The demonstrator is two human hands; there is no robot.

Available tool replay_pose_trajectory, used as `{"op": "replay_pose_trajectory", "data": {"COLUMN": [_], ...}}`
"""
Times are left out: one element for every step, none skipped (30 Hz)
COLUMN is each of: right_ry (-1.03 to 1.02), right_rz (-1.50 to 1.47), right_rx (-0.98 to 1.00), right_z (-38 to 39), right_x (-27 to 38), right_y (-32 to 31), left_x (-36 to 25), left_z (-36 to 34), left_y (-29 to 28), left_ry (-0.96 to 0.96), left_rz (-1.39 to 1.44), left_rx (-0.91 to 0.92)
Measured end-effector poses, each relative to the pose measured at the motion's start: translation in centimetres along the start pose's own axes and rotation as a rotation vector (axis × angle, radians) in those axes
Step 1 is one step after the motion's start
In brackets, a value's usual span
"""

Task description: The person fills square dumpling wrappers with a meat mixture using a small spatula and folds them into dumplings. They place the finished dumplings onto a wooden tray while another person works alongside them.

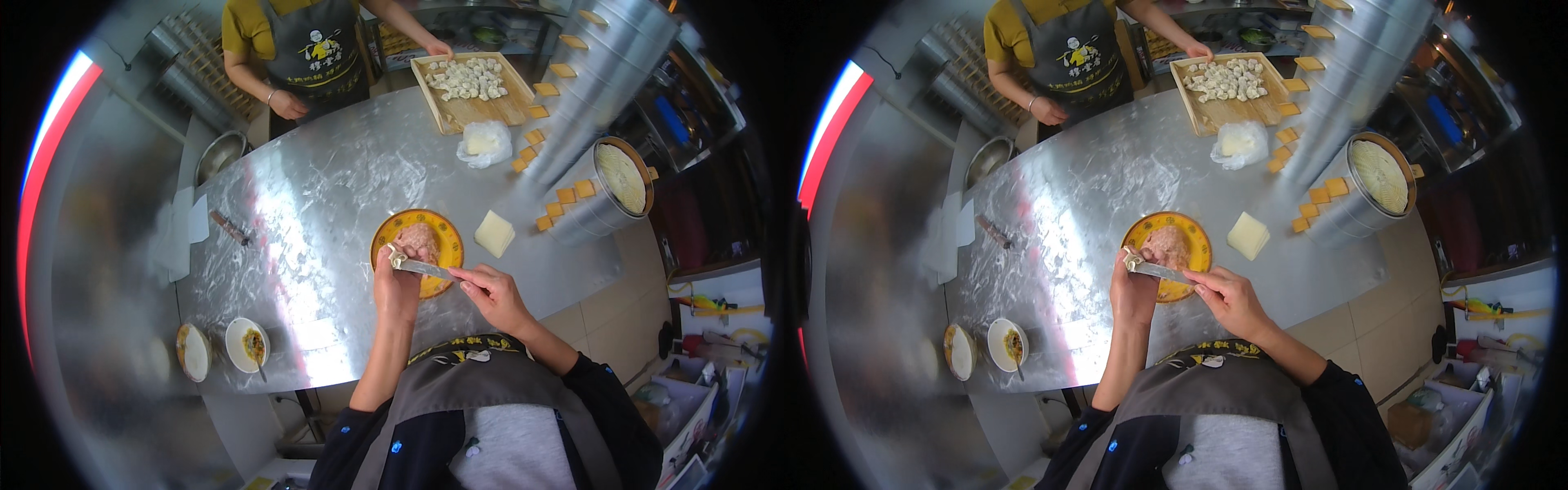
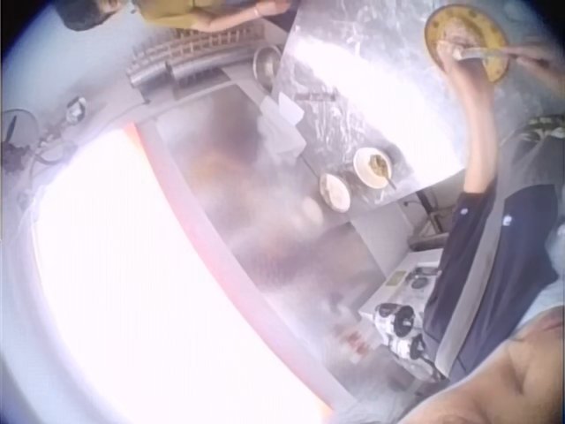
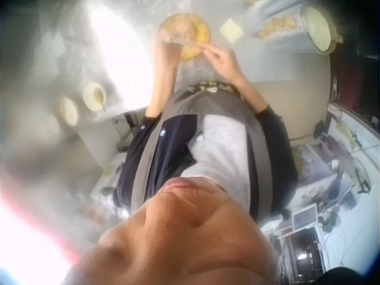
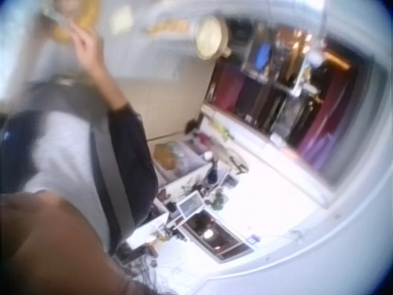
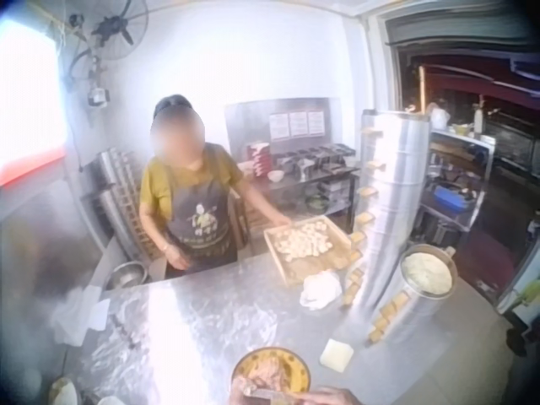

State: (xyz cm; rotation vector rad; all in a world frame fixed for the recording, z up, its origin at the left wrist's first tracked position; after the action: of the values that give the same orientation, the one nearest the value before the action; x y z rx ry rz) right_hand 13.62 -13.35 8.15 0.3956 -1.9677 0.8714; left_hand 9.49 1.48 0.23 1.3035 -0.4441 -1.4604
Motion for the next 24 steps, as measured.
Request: {"op": "replay_pose_trajectory", "data": {"right_ry": [0.016, 0.032, 0.023, 0.003, -0.016, -0.003, 0.039, 0.081, 0.125, 0.157, 0.187, 0.223, 0.256, 0.274, 0.271, 0.267, 0.263, 0.284, 0.305, 0.326, 0.341, 0.357, 0.378, 0.387], "right_rz": [0.006, 0.012, 0.009, 0.011, 0.014, 0.017, -0.001, -0.019, -0.056, -0.119, -0.184, -0.247, -0.311, -0.316, -0.325, -0.334, -0.345, -0.348, -0.352, -0.356, -0.351, -0.347, -0.344, -0.369], "right_rx": [-0.012, -0.026, -0.033, -0.048, -0.066, -0.032, -0.002, 0.027, 0.07, 0.029, -0.009, -0.047, -0.083, -0.084, -0.098, -0.111, -0.122, -0.127, -0.131, -0.133, -0.152, -0.168, -0.176, -0.215], "right_z": [0.2, 0.4, 0.6, 0.6, 0.7, 0.5, 0.2, 0.1, 0.3, 0.5, 0.8, 1.4, 1.8, 2.1, 2.3, 2.4, 2.5, 2.6, 2.8, 2.8, 2.7, 2.5, 2.4, 2.5], "right_x": [0.0, -0.1, 0.1, 0.0, 0.0, -0.5, -1.2, -1.8, -2.4, -2.9, -3.6, -4.3, -5.0, -5.2, -5.3, -5.3, -5.4, -5.5, -5.7, -5.8, -5.6, -5.3, -5.4, -5.9], "right_y": [-0.2, -0.5, -0.4, -0.4, -0.4, -0.1, -0.7, -1.5, -1.6, -2.5, -3.4, -4.2, -4.7, -4.8, -4.7, -4.7, -4.7, -4.6, -4.6, -4.6, -5.0, -5.5, -5.6, -6.1], "left_x": [-0.1, -0.1, -0.1, -0.1, -0.3, -0.5, -0.3, 0.7, 1.1, 0.8, 0.5, 0.5, 0.6, 0.5, 0.5, 0.5, 0.5, 0.4, 0.5, 0.5, 0.6, 1.0, 1.5, 2.0], "left_z": [0.1, 0.2, 0.3, 0.0, -0.2, -0.7, -0.7, -2.0, -2.5, -2.3, -2.2, -2.1, -2.1, -2.1, -2.0, -2.1, -2.2, -2.1, -1.9, -1.8, -1.8, -2.2, -2.6, -3.0], "left_y": [-0.7, -1.6, -2.2, -2.6, -3.5, -3.7, -3.3, -3.7, -5.2, -5.5, -5.7, -5.5, -5.4, -5.3, -5.3, -5.0, -4.6, -4.4, -4.6, -4.6, -4.6, -4.1, -4.2, -4.1], "left_ry": [0.037, 0.074, 0.106, 0.119, 0.132, 0.16, 0.149, 0.081, 0.019, 0.002, -0.015, -0.038, -0.049, -0.059, -0.069, -0.081, -0.092, -0.101, -0.11, -0.117, -0.124, -0.158, -0.19, -0.221], "left_rz": [-0.075, -0.151, -0.225, -0.281, -0.337, -0.385, -0.29, -0.204, -0.123, -0.106, -0.089, -0.069, -0.055, -0.041, -0.025, -0.037, -0.048, -0.059, -0.04, -0.021, -0.002, 0.04, 0.086, 0.133], "left_rx": [-0.092, -0.183, -0.267, -0.259, -0.249, -0.233, -0.305, -0.245, -0.206, -0.177, -0.149, -0.123, -0.127, -0.133, -0.144, -0.101, -0.059, -0.021, -0.027, -0.034, -0.037, 0.033, 0.094, 0.155]}}
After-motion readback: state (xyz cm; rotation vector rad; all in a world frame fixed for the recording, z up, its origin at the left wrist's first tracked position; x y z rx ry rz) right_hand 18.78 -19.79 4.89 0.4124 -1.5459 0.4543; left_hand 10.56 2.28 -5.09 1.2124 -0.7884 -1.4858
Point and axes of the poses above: each hand's wrist, its own z-axis away from the middle knuckle, its own y-axis out of the palm, x = y × z, the point moved 10 cm from there along -z, towards the middle knuckle, and after that the axes turned 10 degrees about -y, right-handed, at the moved point
